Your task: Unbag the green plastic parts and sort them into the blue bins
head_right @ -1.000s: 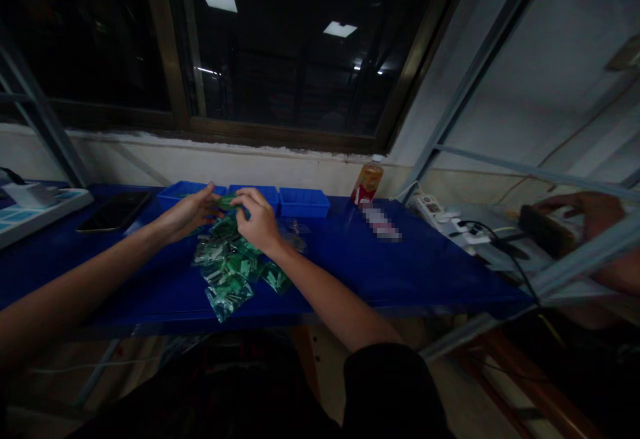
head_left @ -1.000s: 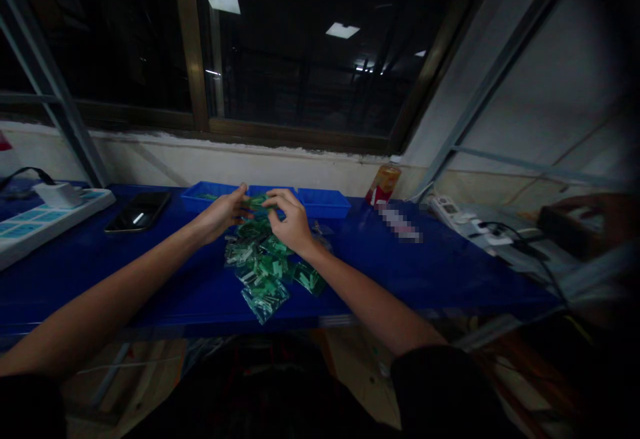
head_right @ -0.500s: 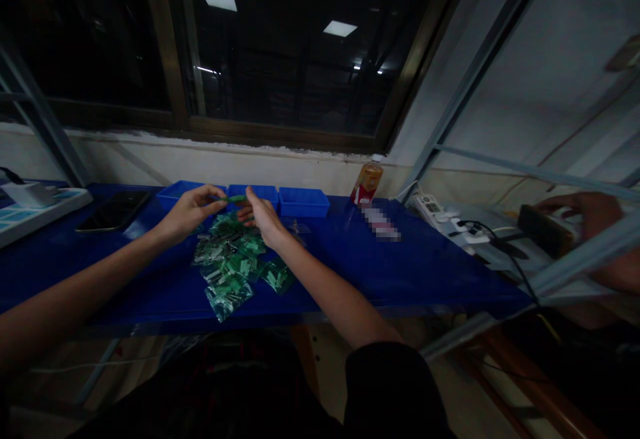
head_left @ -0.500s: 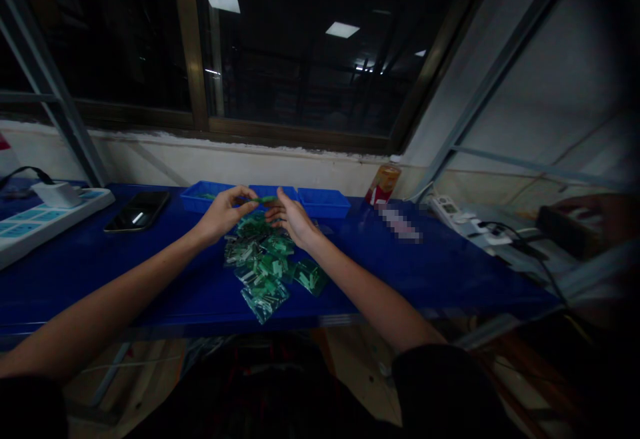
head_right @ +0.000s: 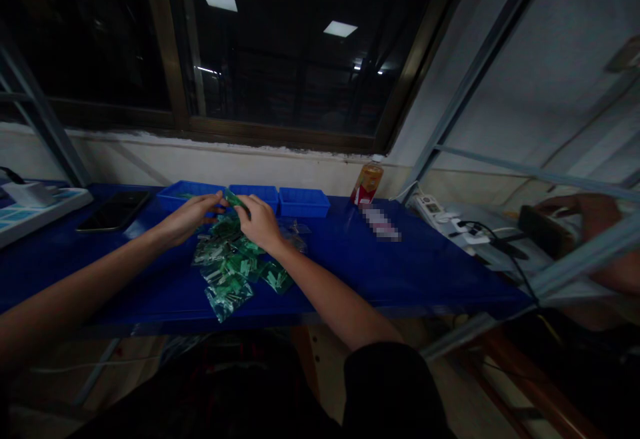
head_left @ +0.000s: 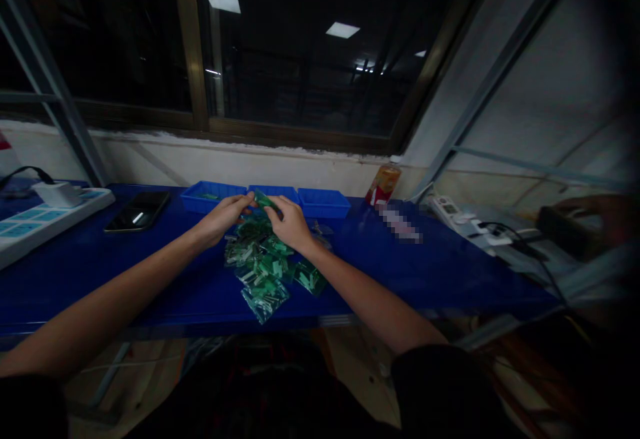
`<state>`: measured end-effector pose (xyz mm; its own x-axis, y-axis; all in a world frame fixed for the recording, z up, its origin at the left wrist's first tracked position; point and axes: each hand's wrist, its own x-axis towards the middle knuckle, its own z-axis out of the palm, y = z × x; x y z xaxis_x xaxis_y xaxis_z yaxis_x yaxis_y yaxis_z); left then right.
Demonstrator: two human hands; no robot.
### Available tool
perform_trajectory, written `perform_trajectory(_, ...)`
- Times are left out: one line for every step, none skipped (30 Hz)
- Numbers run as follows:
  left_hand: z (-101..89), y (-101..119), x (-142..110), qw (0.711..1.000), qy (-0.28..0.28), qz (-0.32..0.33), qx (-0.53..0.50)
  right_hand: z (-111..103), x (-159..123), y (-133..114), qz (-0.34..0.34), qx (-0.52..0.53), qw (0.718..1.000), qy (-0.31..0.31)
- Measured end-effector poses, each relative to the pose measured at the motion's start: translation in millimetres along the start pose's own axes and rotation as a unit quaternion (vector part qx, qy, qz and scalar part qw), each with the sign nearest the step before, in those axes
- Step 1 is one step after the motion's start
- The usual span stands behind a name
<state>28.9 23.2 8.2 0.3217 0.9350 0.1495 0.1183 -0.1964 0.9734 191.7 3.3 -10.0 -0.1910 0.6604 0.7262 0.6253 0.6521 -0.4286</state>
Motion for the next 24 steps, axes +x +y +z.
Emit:
perform_trajectory(-0.1,0,0,1.0,-0.002,-0.005,-0.006,0,0,0,-0.01,-0.013,1.0,-0.007)
perform_trajectory(-0.2,1,0,1.0,-0.004,-0.008,-0.009,0,-1,1,-0.015,-0.023,1.0,-0.014)
perform_trajectory(-0.1,1,-1,1.0,-0.009,-0.011,-0.009,0,-1,1,-0.016,-0.031,0.999,-0.018)
perform_trajectory(0.1,1,-1,1.0,-0.012,-0.014,-0.007,0,-1,2,-0.017,-0.038,0.999,-0.022)
perform_trajectory(0.5,1,-2,1.0,-0.015,-0.02,-0.005,0,-1,2,-0.017,-0.044,0.999,-0.027)
perform_trajectory(1.0,2,-2,1.0,-0.016,-0.026,-0.002,0,-1,3,-0.018,-0.048,0.998,-0.032)
perform_trajectory(1.5,2,-3,0.999,-0.017,-0.034,0.0,0,-1,3,-0.019,-0.048,0.998,-0.038)
perform_trajectory(1.9,3,-4,0.999,-0.019,-0.041,0.003,0,-1,4,-0.021,-0.048,0.998,-0.044)
perform_trajectory(2.3,3,-4,0.999,-0.022,-0.047,0.005,1,-2,4,-0.022,-0.047,0.997,-0.049)
perform_trajectory(2.5,3,-5,0.998,-0.028,-0.053,0.005,1,-2,4,-0.022,-0.048,0.997,-0.052)
perform_trajectory(2.6,3,-5,0.998,-0.035,-0.057,0.002,1,-2,5,-0.022,-0.05,0.997,-0.052)
perform_trajectory(2.5,3,-5,0.997,-0.045,-0.062,-0.004,1,-2,5,-0.021,-0.052,0.997,-0.053)
perform_trajectory(2.5,3,-5,0.996,-0.055,-0.064,-0.013,1,-2,5,-0.021,-0.053,0.997,-0.053)
perform_trajectory(2.5,3,-5,0.996,-0.062,-0.065,-0.024,0,-2,4,-0.021,-0.052,0.997,-0.053)
perform_trajectory(2.7,3,-5,0.995,-0.066,-0.064,-0.035,0,-2,4,-0.022,-0.05,0.997,-0.054)
perform_trajectory(3.0,2,-5,0.995,-0.066,-0.058,-0.047,-1,-2,3,-0.022,-0.046,0.997,-0.055)
perform_trajectory(3.4,2,-4,0.995,-0.065,-0.048,-0.058,-2,-3,2,-0.021,-0.042,0.997,-0.056)
perform_trajectory(3.9,1,-4,0.995,-0.06,-0.034,-0.065,-3,-3,1,-0.019,-0.035,0.998,-0.057)
perform_trajectory(4.4,0,-4,0.996,-0.053,-0.017,-0.066,-3,-3,1,-0.017,-0.026,0.998,-0.058)
perform_trajectory(4.7,-1,-3,0.997,-0.045,0.002,-0.061,-3,-3,0,-0.013,-0.013,0.998,-0.059)
perform_trajectory(4.8,-3,-2,0.998,-0.034,0.021,-0.05,-3,-3,-1,-0.008,0.006,0.998,-0.062)
perform_trajectory(4.7,-5,0,0.998,-0.025,0.042,-0.035,-2,-3,-1,0.001,0.029,0.997,-0.065)
perform_trajectory(4.3,-7,1,0.998,-0.016,0.063,-0.017,0,-3,-1,0.015,0.058,0.996,-0.067)
perform_trajectory(3.6,-9,3,0.996,-0.01,0.084,0.002,1,-2,-1,0.034,0.09,0.993,-0.066)
